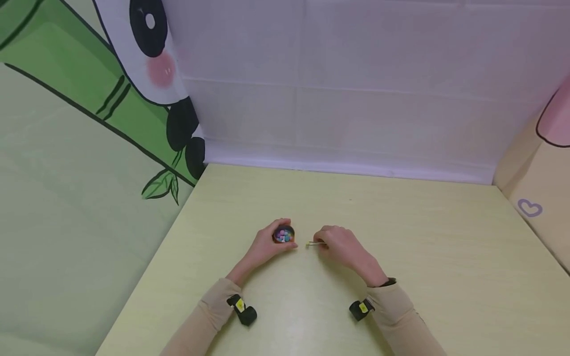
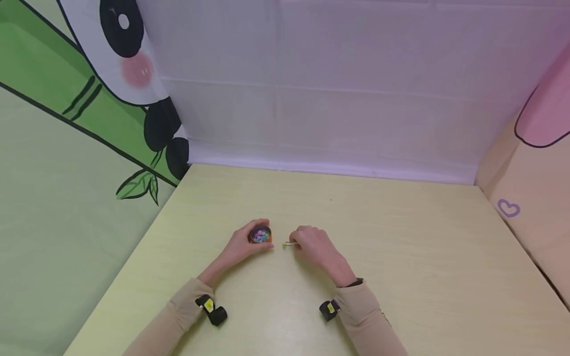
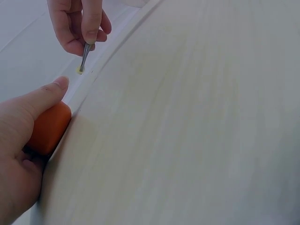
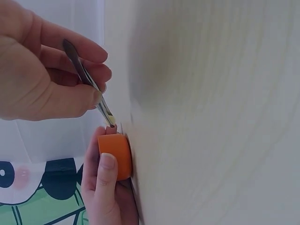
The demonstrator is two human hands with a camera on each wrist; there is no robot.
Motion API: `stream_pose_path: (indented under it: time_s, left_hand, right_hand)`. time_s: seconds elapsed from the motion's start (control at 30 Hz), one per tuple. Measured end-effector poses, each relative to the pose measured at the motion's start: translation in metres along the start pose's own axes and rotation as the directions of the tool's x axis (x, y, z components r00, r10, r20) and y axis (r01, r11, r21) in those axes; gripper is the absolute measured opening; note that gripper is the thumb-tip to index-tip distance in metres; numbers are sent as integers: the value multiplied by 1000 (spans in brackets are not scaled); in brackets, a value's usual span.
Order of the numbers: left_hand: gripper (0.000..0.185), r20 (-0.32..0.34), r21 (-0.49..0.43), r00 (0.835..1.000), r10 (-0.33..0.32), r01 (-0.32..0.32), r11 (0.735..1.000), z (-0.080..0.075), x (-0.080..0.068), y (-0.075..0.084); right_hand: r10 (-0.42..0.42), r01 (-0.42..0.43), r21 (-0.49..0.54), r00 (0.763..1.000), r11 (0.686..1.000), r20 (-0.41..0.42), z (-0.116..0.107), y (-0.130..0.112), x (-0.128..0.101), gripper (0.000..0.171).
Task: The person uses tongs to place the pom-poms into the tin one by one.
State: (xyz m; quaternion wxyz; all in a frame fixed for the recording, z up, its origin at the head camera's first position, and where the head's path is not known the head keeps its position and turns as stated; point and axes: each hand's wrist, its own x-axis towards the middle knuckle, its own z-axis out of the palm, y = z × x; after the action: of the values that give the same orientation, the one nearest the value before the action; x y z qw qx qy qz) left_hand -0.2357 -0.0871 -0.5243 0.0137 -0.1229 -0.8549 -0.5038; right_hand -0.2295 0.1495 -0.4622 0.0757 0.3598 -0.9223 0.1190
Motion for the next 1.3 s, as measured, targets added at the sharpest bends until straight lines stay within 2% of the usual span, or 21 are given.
stream_pose_path:
  time_s: [0.3, 0.53, 0.77, 1.07, 1.3]
  left_hand:
    - [67, -4, 9, 1000, -8, 8, 1000, -1, 1, 0]
    - [67, -28, 11, 1000, -13, 13, 1000, 7, 9, 4]
    - [66, -63, 23, 998, 10, -9, 1000, 15, 16, 9]
    - [67, -65, 2, 998, -12, 13, 1000, 21, 22, 17]
    - [67, -62, -21, 997, -40, 38, 999, 25, 27, 22]
  right_hand:
    - [-41, 40, -25, 997, 999, -69, -10, 3, 3, 9]
    - [-73, 72, -26, 994, 997, -81, -20, 18, 8, 10]
    - [-89, 88, -26, 994, 996, -65, -29, 30, 12, 9]
    - [-84, 84, -15, 996, 996, -14, -31, 44, 10, 7]
    - [-45, 44, 4, 998, 999, 39, -32, 54, 7, 8]
